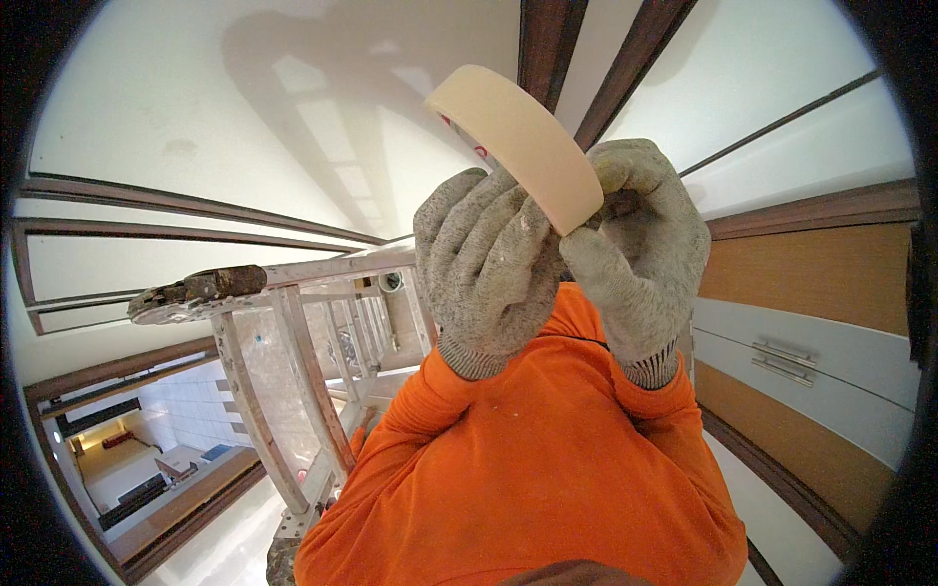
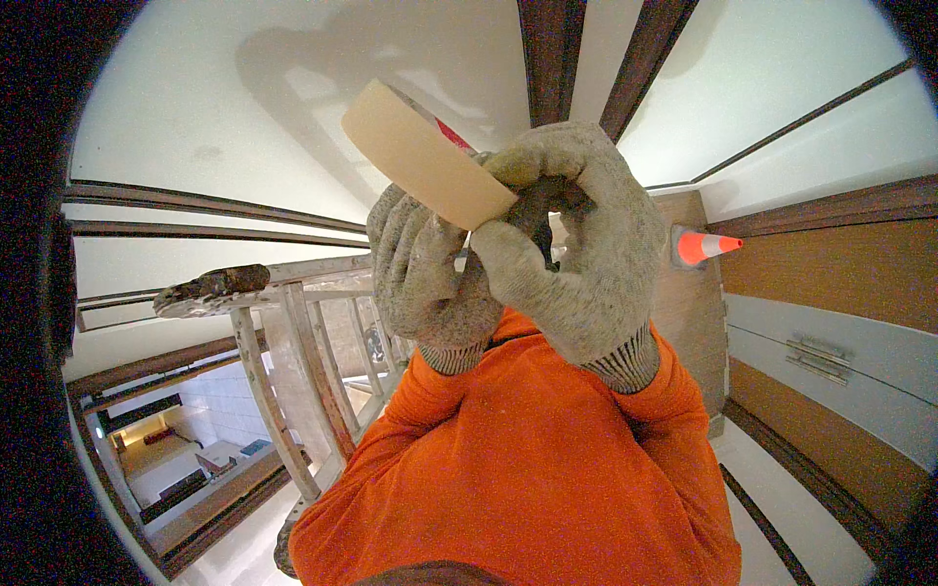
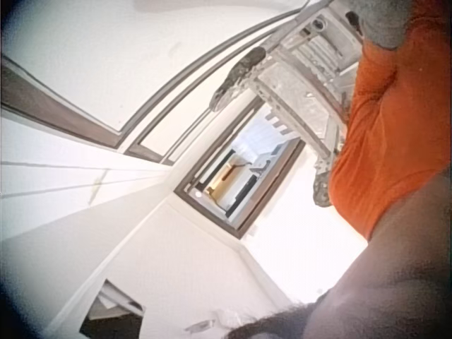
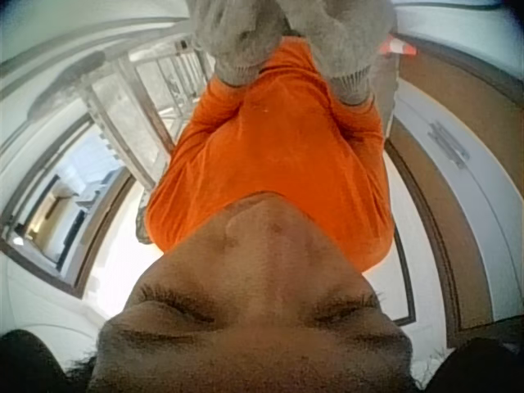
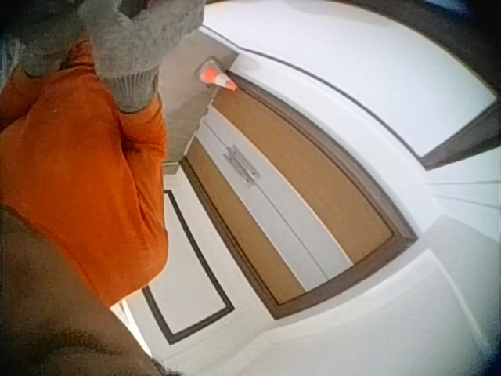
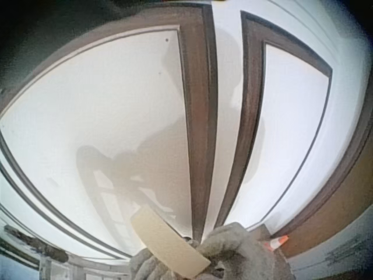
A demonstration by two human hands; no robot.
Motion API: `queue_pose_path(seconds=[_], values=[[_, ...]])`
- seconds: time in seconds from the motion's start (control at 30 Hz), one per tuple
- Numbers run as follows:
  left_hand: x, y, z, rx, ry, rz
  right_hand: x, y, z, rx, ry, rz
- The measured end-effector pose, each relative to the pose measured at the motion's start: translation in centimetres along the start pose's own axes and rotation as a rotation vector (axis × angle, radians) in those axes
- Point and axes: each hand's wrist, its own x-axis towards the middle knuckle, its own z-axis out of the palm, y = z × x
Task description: The person stands on a ladder and applies masking tape along the edges of ceiling panels. They use a roll of tape and their gloved hands to smooth the tape onto the surface, working along the seams between white panels and dark trim.
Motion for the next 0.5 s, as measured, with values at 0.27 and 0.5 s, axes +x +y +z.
queue_pose_path(seconds=[0.27, 0.5], values=[[0.2, 0.1, -0.3, 0.009, -0.017, 0.016, -0.4, 0.7, 0.6, 0.01, 0.09, -0.003], [0.2, -0.1, -0.1, -0.056, 0.052, -0.001, 0.0, -0.3, 0.3, 0.041, 0.018, 0.035]])
